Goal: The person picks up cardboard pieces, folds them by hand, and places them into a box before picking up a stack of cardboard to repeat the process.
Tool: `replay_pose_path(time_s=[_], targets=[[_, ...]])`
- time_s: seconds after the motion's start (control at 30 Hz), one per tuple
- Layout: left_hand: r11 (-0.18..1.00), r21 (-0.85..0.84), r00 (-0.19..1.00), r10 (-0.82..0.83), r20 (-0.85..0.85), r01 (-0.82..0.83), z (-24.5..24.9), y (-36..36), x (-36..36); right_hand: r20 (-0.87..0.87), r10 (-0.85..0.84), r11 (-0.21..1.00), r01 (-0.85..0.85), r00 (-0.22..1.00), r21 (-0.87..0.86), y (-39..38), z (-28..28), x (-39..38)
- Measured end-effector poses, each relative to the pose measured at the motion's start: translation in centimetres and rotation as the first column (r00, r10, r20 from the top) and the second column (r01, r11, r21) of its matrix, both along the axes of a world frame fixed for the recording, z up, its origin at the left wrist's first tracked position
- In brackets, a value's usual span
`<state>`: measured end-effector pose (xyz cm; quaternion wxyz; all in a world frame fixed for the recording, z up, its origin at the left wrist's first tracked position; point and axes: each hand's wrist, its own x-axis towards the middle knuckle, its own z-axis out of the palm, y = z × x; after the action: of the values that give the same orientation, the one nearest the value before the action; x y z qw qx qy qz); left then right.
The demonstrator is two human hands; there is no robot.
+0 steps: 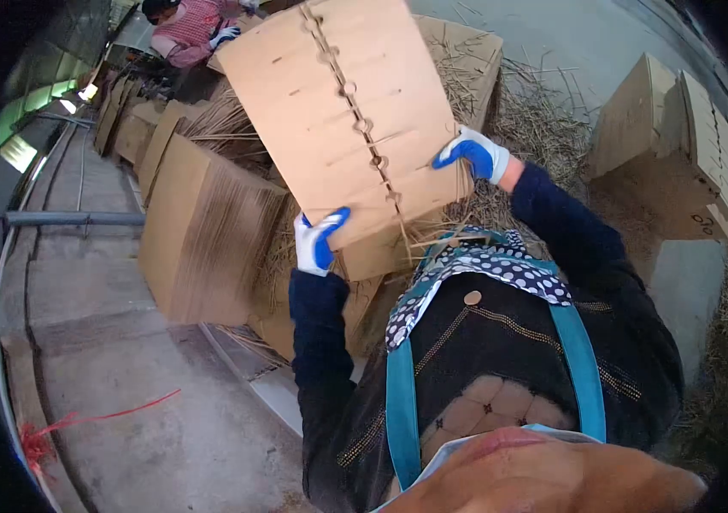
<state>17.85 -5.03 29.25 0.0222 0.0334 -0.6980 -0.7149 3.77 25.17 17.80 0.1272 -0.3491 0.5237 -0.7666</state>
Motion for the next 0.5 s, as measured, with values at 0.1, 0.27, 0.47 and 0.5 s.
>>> replay_pose_path(time_s=[0.1,0.27,0.47,0.5], targets=[[0.991,-0.13,0.998,0.042,0.054,-0.035,1.1,0.8,0.6,0.081,-0.023,0.985,0.009,0.996,0.17,1.2,4.6,1.4],[0.993,0.087,0.994,0.077,0.072,-0.084,2.2,2.6,2.2,-0.406,-0.021,0.991,0.073,0.913,0.113,2.6,5.8,1.1],[0.988,0.009,0.988,0.151,-0.037,-0.151,0.0,2.3,1.0,0.714,0.154,0.988,-0.094,0.683,-0.124,2.1,8.6,3.3],[0.987,-0.06,0.986,0.146,-0.076,-0.151,-0.3,2.1,0.9,0.606,0.124,0.987,-0.159,0.786,0.004,1.7,8.1,3.3]])
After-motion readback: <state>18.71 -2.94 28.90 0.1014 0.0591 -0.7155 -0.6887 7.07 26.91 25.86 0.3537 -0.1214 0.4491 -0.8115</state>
